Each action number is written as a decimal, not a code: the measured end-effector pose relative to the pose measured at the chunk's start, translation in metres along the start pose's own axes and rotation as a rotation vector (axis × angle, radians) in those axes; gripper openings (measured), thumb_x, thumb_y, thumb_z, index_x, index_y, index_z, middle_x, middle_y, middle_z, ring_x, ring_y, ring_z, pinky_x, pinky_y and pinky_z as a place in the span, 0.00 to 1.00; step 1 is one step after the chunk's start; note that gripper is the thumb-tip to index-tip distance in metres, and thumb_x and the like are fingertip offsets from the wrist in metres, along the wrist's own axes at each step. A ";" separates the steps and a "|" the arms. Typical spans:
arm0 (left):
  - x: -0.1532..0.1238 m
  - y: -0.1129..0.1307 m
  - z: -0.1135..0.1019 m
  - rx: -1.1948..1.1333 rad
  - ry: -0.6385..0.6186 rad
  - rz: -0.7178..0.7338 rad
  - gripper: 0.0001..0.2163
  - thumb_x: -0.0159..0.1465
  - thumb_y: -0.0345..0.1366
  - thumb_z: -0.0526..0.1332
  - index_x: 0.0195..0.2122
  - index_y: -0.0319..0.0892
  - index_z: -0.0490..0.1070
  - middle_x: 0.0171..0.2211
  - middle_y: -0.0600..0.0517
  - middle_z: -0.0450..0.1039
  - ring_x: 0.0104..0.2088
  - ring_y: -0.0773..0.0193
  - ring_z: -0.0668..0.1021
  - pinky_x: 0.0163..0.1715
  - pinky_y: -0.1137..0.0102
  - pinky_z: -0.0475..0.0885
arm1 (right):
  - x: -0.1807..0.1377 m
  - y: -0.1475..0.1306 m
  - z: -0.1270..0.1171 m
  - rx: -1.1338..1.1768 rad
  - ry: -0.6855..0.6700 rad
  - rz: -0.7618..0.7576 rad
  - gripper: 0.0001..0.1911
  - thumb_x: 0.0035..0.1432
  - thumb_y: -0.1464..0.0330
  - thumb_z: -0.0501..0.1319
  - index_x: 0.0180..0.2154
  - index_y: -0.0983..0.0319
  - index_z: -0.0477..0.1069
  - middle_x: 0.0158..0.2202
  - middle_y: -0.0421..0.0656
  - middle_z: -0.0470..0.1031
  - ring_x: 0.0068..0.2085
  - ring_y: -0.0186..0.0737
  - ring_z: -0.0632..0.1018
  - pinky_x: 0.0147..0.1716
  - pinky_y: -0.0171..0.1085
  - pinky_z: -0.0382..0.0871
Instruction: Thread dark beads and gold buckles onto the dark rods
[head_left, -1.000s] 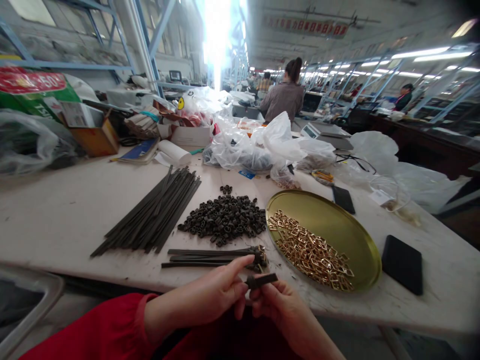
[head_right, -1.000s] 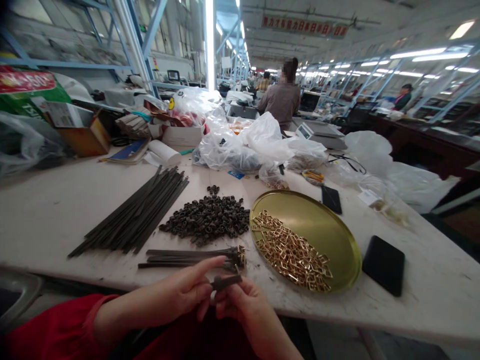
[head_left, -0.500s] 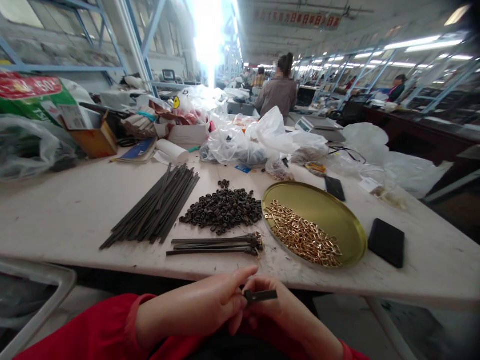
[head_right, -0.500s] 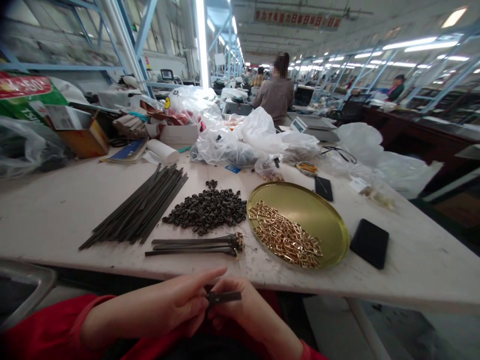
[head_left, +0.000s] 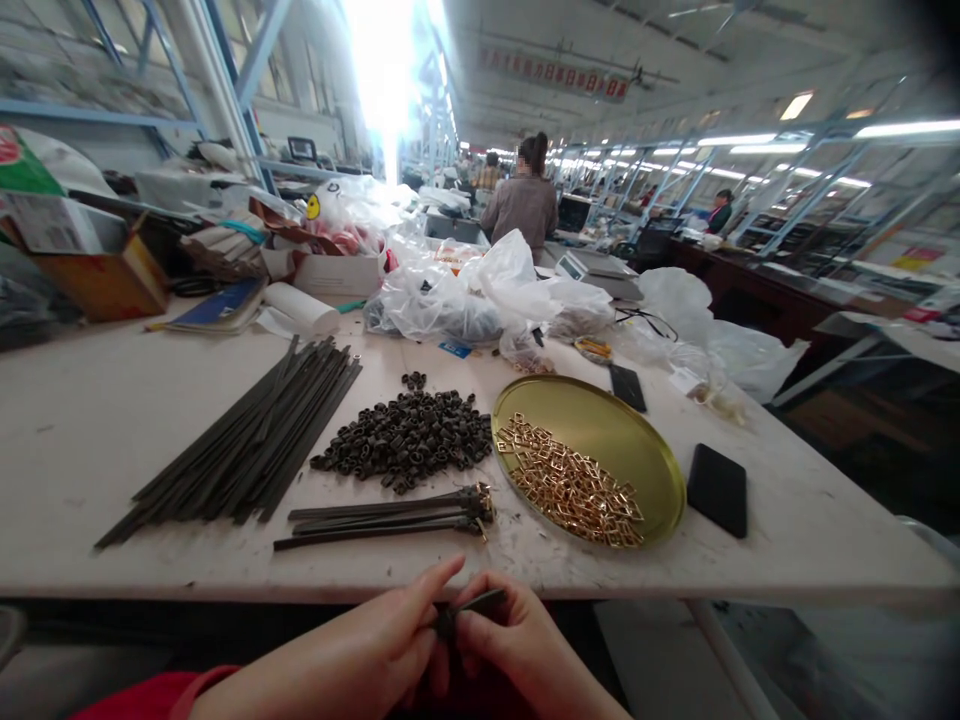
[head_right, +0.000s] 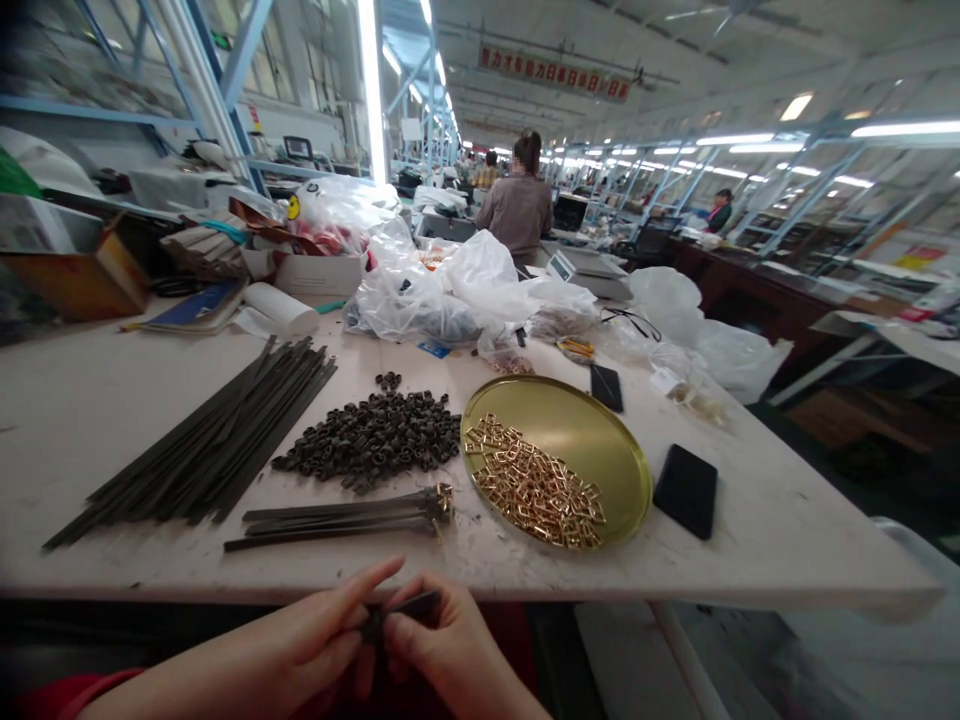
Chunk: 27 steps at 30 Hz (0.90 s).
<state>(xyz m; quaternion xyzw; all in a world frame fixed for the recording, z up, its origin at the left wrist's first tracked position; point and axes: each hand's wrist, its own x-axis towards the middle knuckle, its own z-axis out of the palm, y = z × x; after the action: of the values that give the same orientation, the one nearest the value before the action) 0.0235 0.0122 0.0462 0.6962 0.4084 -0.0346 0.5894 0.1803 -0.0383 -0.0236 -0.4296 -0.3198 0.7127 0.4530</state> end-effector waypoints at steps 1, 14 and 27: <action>0.002 -0.001 -0.002 -0.002 -0.011 0.009 0.27 0.59 0.33 0.50 0.61 0.45 0.50 0.36 0.51 0.73 0.32 0.64 0.73 0.32 0.74 0.67 | 0.001 -0.001 0.000 -0.034 0.011 0.013 0.17 0.43 0.58 0.67 0.26 0.63 0.66 0.17 0.34 0.67 0.18 0.27 0.66 0.20 0.29 0.57; 0.026 -0.014 -0.016 0.037 0.246 -0.036 0.10 0.58 0.36 0.44 0.24 0.43 0.60 0.19 0.57 0.61 0.24 0.65 0.66 0.25 0.73 0.60 | 0.066 -0.093 -0.105 -1.762 0.423 -0.273 0.07 0.54 0.69 0.58 0.34 0.61 0.74 0.34 0.48 0.72 0.37 0.47 0.72 0.37 0.40 0.61; 0.003 -0.002 -0.009 -0.209 0.376 0.078 0.10 0.57 0.40 0.51 0.24 0.41 0.62 0.19 0.58 0.64 0.23 0.69 0.65 0.27 0.74 0.59 | 0.038 -0.080 -0.067 -1.376 0.324 -0.417 0.06 0.57 0.68 0.53 0.31 0.61 0.67 0.25 0.39 0.71 0.27 0.36 0.71 0.26 0.33 0.64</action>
<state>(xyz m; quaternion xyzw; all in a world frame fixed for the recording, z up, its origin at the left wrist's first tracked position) 0.0207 0.0214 0.0461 0.6408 0.4852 0.1610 0.5728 0.2617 0.0324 0.0033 -0.6468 -0.6987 0.1775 0.2490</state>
